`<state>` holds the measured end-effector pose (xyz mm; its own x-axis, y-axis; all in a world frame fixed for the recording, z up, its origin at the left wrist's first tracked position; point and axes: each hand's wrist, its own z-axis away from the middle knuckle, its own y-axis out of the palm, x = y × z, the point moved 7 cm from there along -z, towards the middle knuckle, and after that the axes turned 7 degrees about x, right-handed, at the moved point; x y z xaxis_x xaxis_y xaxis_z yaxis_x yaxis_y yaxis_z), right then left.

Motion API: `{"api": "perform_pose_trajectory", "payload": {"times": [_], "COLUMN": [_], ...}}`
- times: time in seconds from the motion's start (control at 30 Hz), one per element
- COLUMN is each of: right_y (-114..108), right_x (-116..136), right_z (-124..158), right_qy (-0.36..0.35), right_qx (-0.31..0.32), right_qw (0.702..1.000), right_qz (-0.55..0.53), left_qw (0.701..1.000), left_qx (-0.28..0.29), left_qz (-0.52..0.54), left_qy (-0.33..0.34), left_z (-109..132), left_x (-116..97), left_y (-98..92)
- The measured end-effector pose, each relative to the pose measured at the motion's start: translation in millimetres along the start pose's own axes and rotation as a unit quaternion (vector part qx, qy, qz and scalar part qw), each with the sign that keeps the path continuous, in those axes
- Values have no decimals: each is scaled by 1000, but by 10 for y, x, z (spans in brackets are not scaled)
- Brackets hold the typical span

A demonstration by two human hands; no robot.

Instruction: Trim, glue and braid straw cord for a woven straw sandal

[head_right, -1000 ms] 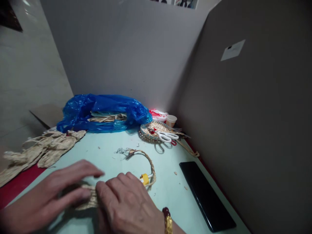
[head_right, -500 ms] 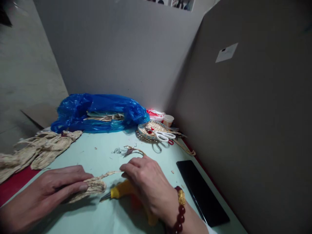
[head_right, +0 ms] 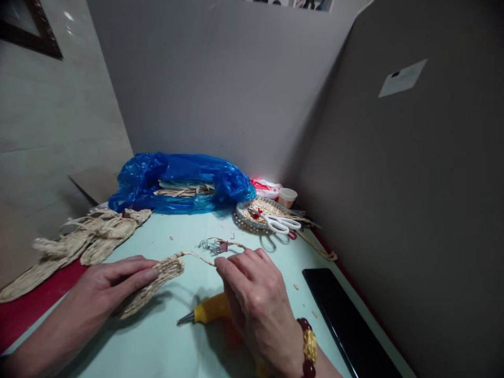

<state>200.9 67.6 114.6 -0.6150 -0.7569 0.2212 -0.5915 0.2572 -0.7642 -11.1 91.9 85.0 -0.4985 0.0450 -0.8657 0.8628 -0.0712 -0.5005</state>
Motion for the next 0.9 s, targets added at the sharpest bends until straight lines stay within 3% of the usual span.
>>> {"api": "perform_pose_trajectory", "payload": {"times": [0.17,0.3,0.5,0.63,0.77,0.9], "right_y": [33,0,-110,-66,35,59], "right_x": [100,137,100,75,134,172], "right_z": [10,31,5,-7,8,12], "right_qy": [-22,-29,-7,47,54,36], "right_qx": [34,3,-61,-17,28,28], "right_qw": [999,999,998,998,995,994], "right_qz": [8,18,32,-23,-85,-103], "left_qw": [998,997,998,992,980,984], "left_qx": [-28,-26,56,127,196,172], "left_qz": [33,42,26,12,-9,-7], "left_qy": [-51,-56,-16,9,32,47], "left_z": [-28,-52,-38,23,81,111], "left_x": [127,147,74,35,8,11], "left_y": [-29,-18,119,257,422,460]}}
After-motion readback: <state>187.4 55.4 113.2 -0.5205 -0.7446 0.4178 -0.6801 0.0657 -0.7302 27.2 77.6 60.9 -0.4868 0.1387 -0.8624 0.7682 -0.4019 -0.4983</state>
